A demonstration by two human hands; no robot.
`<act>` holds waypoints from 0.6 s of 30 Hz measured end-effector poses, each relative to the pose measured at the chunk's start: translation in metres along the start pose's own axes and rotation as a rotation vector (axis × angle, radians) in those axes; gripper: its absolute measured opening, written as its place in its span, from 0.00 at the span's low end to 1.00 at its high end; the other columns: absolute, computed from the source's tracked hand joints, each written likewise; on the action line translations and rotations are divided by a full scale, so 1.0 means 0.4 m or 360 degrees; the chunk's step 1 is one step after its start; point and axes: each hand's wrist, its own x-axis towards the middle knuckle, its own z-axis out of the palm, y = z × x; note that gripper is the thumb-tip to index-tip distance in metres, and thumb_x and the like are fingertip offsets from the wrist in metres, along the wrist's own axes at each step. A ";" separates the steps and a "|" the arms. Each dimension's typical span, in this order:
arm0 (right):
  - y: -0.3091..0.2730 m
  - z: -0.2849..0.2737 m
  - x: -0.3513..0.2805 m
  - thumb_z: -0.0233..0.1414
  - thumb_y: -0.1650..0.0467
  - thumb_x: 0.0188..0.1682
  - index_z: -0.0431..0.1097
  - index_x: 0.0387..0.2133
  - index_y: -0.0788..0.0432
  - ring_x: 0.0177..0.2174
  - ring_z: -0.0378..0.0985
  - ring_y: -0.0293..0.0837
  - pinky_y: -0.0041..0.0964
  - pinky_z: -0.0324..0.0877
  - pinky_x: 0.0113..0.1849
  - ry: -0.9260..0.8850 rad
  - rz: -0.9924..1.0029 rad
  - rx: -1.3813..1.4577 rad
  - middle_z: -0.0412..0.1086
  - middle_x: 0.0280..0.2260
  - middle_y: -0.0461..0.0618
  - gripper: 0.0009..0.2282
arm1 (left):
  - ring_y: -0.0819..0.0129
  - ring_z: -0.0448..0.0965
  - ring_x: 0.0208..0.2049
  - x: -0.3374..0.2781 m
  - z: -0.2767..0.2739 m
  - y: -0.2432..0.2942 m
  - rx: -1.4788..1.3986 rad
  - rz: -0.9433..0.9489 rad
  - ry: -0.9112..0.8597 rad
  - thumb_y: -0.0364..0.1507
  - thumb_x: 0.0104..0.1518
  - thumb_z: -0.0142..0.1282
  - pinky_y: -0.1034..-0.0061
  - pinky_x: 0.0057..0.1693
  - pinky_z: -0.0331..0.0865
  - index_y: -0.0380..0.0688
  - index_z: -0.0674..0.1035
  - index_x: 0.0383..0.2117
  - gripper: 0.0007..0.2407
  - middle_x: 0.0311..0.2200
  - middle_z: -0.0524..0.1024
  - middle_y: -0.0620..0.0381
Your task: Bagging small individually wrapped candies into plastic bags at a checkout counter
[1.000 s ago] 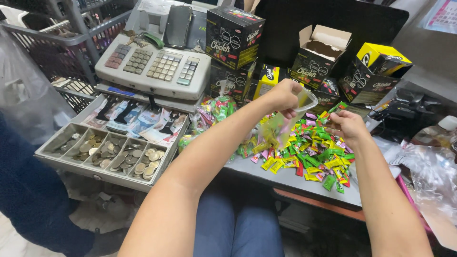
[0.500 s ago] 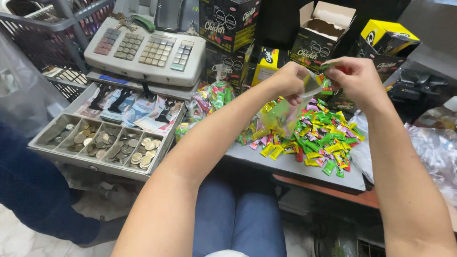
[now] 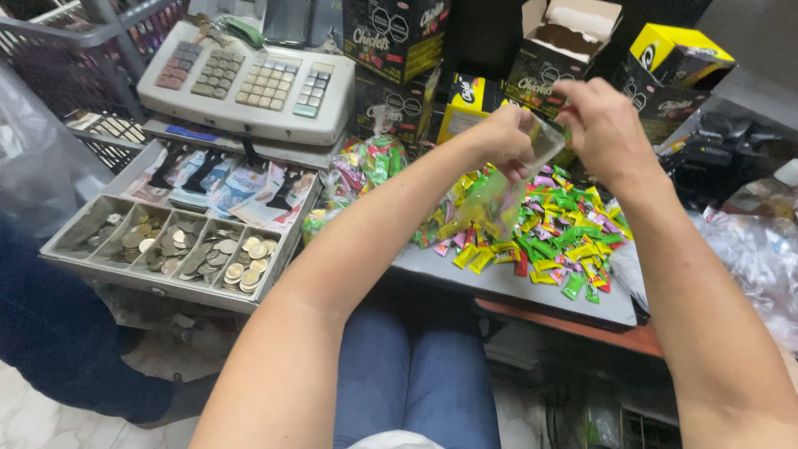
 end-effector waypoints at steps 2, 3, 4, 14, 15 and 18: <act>-0.009 -0.011 0.006 0.59 0.80 0.52 0.73 0.54 0.67 0.35 0.75 0.56 0.49 0.70 0.40 0.0101 0.0054 0.0179 0.72 0.37 0.61 0.16 | 0.63 0.81 0.17 0.022 -0.004 -0.014 0.0028 0.0007 0.0014 0.07 0.49 0.49 0.75 0.21 0.80 0.31 0.65 0.61 0.29 0.38 0.78 0.31; -0.012 -0.017 0.005 0.60 0.80 0.52 0.74 0.51 0.66 0.32 0.74 0.47 0.42 0.69 0.39 0.0213 0.0097 0.0354 0.75 0.35 0.57 0.14 | 0.62 0.81 0.17 0.035 -0.002 -0.022 0.0059 0.0024 0.0039 0.08 0.47 0.50 0.74 0.21 0.80 0.32 0.66 0.61 0.29 0.36 0.79 0.32; -0.007 -0.017 0.004 0.60 0.80 0.52 0.74 0.51 0.66 0.32 0.74 0.47 0.42 0.69 0.39 0.0206 0.0122 0.0345 0.75 0.35 0.57 0.14 | 0.62 0.81 0.17 0.037 0.000 -0.025 0.0056 0.0015 0.0013 0.08 0.47 0.50 0.74 0.21 0.80 0.32 0.66 0.61 0.29 0.36 0.79 0.32; -0.009 -0.026 0.015 0.58 0.81 0.54 0.72 0.49 0.63 0.39 0.79 0.38 0.30 0.77 0.41 -0.0044 0.0374 0.1043 0.77 0.40 0.56 0.12 | 0.65 0.82 0.19 -0.022 -0.005 0.008 0.0028 0.0017 0.0036 0.08 0.49 0.53 0.81 0.22 0.81 0.33 0.61 0.65 0.32 0.44 0.79 0.28; -0.007 -0.030 0.014 0.59 0.81 0.54 0.72 0.50 0.64 0.41 0.79 0.39 0.30 0.75 0.44 -0.0086 0.0298 0.0978 0.76 0.40 0.57 0.12 | 0.64 0.82 0.20 -0.020 -0.005 0.006 0.0026 0.0006 0.0048 0.08 0.49 0.54 0.80 0.22 0.82 0.36 0.58 0.68 0.35 0.44 0.78 0.28; 0.004 -0.027 0.016 0.59 0.81 0.51 0.74 0.52 0.63 0.40 0.78 0.40 0.32 0.72 0.43 -0.0170 0.0254 0.0730 0.77 0.42 0.56 0.15 | 0.66 0.83 0.18 0.003 -0.005 -0.009 0.0086 0.0026 0.0078 0.10 0.48 0.55 0.78 0.22 0.81 0.38 0.65 0.63 0.31 0.38 0.80 0.31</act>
